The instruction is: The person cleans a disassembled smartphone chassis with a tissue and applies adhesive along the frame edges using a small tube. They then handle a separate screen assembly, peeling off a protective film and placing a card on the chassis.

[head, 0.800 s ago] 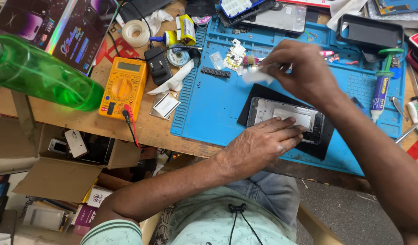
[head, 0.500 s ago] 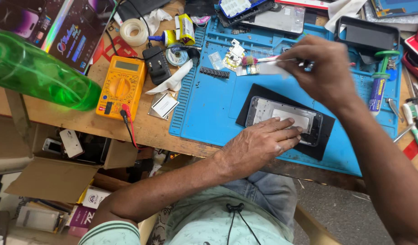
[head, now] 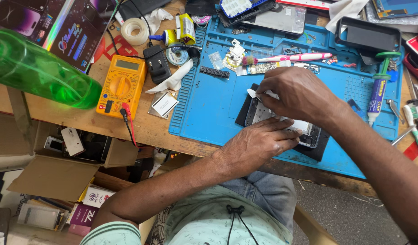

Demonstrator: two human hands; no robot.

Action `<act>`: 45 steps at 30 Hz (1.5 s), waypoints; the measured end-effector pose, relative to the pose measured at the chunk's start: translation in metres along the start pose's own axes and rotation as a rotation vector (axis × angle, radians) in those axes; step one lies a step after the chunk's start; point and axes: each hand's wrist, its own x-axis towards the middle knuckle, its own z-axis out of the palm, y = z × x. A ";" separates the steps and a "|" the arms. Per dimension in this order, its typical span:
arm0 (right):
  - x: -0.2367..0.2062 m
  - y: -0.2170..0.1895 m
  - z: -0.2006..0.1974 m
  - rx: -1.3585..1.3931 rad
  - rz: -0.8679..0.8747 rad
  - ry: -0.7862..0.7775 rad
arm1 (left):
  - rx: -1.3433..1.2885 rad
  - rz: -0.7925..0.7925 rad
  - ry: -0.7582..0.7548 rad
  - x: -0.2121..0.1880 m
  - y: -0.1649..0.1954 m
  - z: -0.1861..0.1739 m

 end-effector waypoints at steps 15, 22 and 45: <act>-0.094 -0.012 -0.066 -0.120 0.531 -0.059 | -0.020 0.078 0.206 -0.029 0.037 -0.010; -0.183 -0.040 -0.020 0.029 0.416 0.420 | -0.134 -0.213 0.227 -0.077 0.003 -0.076; -0.150 0.041 -0.003 0.186 0.229 0.431 | -0.258 -0.070 0.135 0.044 -0.053 -0.088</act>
